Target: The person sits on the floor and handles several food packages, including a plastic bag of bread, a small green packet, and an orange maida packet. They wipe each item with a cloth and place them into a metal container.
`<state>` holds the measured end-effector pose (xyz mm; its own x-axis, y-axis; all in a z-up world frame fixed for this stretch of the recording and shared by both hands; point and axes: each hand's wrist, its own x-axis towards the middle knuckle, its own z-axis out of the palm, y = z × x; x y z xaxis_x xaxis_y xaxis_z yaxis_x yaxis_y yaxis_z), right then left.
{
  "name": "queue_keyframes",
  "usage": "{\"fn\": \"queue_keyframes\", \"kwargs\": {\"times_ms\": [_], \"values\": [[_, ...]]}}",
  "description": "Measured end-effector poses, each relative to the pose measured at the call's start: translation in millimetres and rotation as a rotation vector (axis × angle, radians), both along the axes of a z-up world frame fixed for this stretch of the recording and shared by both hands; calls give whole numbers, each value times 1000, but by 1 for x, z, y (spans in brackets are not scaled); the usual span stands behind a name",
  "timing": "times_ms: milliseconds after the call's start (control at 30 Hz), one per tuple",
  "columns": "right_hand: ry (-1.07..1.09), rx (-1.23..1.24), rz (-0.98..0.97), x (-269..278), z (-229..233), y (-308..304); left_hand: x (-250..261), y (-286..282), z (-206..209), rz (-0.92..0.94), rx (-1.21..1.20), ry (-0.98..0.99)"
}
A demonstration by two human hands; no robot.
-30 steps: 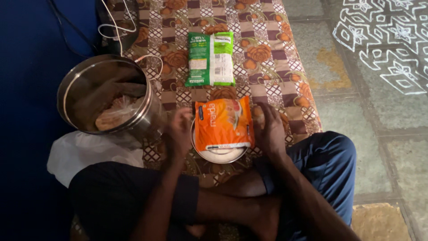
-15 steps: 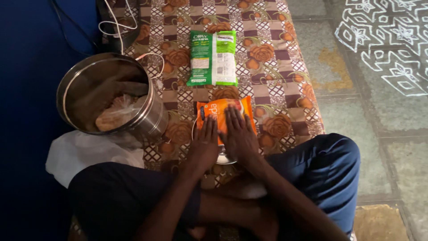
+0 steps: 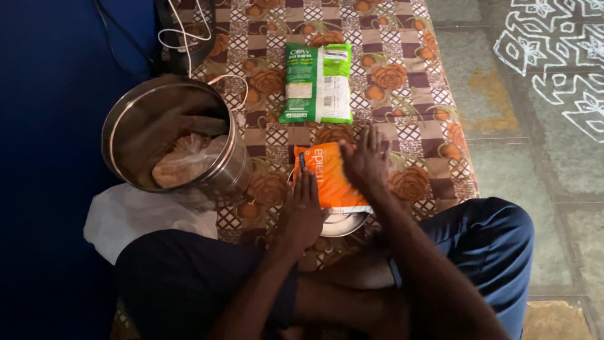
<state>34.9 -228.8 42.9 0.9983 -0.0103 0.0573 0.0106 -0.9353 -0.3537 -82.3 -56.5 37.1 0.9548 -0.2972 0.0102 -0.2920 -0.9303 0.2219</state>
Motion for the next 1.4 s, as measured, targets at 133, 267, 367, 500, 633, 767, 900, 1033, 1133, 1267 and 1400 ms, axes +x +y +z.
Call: {"fn": "queue_keyframes", "kwargs": {"times_ms": [133,267,367,500,633,767,900,1033,1133,1267,1400], "values": [[-126,-87,109,2,1,-8,1,0,3,11,-41,-11],[-308,66,521,-30,1,-3,0,0,3,12,-46,-11],[-154,18,278,-71,-1,7,-1,0,-5,16,-18,30],[-126,-8,260,-103,3,8,5,0,-12,23,-6,-59],[-97,126,229,-110,6,3,1,1,-14,23,-74,-90],[-174,138,260,-100,9,3,1,4,-7,23,-48,41],[-91,145,225,-74,11,2,-1,2,-4,10,-31,-2],[90,164,211,-48,15,-11,-1,4,-6,-92,194,-92],[157,82,202,-50,16,-28,0,0,-7,19,-8,-52],[-244,-273,253,-80,6,-26,-2,5,-1,-26,9,-146],[-17,-43,281,-97,-5,-18,-3,0,17,-78,-146,-286]]}}
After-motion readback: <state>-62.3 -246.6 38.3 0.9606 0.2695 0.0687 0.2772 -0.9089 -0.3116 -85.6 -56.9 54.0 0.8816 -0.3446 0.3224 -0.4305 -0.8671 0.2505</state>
